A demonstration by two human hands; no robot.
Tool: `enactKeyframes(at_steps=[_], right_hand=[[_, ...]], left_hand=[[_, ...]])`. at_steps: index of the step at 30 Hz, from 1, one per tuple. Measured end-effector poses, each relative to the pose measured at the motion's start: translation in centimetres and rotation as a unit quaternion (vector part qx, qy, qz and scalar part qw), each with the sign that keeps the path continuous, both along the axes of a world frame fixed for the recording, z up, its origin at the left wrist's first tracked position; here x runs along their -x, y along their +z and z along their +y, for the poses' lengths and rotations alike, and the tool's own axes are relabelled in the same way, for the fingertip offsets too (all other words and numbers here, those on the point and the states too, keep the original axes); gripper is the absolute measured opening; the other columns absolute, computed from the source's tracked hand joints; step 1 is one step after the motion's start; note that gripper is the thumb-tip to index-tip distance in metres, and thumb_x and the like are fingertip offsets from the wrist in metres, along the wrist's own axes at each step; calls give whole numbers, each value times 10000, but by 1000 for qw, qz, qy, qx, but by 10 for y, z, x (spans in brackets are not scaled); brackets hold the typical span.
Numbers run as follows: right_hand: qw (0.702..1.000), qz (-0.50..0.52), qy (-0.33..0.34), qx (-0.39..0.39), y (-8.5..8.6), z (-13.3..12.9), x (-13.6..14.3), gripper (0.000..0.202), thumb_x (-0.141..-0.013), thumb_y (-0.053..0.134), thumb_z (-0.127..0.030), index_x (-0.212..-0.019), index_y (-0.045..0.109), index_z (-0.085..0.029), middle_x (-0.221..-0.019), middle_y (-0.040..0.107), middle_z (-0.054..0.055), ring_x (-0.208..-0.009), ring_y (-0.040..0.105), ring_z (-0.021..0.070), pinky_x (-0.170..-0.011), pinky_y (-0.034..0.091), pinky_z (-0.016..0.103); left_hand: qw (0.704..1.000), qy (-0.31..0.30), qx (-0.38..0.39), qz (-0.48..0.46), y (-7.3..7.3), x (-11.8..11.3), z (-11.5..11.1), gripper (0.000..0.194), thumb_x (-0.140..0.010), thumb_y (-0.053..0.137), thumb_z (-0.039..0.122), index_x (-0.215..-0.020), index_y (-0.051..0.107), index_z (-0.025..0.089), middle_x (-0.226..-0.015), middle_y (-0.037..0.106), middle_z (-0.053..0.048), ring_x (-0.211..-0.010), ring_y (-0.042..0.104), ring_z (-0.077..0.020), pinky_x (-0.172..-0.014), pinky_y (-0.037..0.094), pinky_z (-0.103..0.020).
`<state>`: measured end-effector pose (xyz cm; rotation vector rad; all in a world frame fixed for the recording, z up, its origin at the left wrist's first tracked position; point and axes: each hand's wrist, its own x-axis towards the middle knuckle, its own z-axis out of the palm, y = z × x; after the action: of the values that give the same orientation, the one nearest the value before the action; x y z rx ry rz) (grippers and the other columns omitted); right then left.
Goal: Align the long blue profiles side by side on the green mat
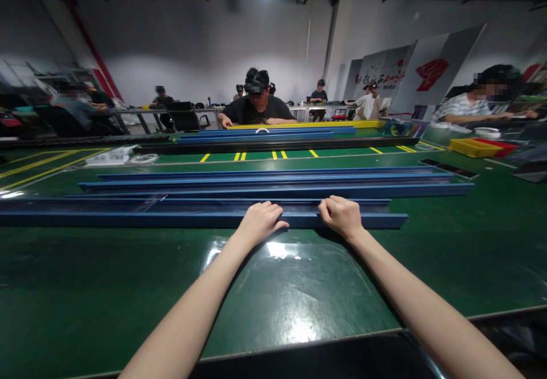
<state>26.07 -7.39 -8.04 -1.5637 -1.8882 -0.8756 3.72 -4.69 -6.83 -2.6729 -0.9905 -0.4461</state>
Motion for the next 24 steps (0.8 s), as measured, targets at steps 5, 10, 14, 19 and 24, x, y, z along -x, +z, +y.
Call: enactKeyframes(at_steps=[5, 10, 14, 19, 24], right_hand=[[1000, -1, 19, -1, 1, 1, -5, 410, -795, 356, -262, -433, 519, -159, -445, 506, 16, -426, 403, 74, -458, 193, 233], [1000, 14, 14, 4, 1, -1, -16, 417, -787, 357, -265, -409, 498, -163, -431, 490, 13, -416, 383, 74, -456, 191, 234], [1000, 24, 11, 9, 0, -2, -18, 424, -790, 354, -272, -403, 489, -164, -431, 484, 11, -423, 386, 74, -458, 191, 233], [1000, 24, 11, 1, 0, -2, -17, 424, -792, 360, -275, -402, 482, -161, -438, 489, 5, -425, 401, 69, -453, 190, 229], [1000, 26, 6, 8, 1, -3, -16, 421, -794, 365, -280, -409, 486, -161, -449, 497, 3, -433, 410, 67, -455, 195, 226]], left_hand=[[1000, -7, -15, 15, 1, -2, -2, 279, -794, 493, 434, -826, 552, 163, -844, 619, -44, -820, 540, -177, -694, 375, -272], [1000, -29, -5, 12, 1, -7, -5, 210, -800, 516, 364, -897, 530, 178, -907, 607, -37, -869, 518, -173, -707, 366, -274], [1000, -18, 4, 8, -1, -9, -5, 190, -811, 501, 356, -893, 527, 187, -878, 606, -27, -837, 522, -166, -696, 368, -267], [1000, -11, 4, 1, -2, -8, -4, 223, -827, 455, 395, -851, 531, 186, -823, 597, -27, -799, 527, -160, -668, 375, -257], [1000, -9, 7, 3, -2, -7, -3, 229, -831, 445, 401, -832, 526, 187, -805, 596, -24, -782, 532, -157, -657, 380, -251]])
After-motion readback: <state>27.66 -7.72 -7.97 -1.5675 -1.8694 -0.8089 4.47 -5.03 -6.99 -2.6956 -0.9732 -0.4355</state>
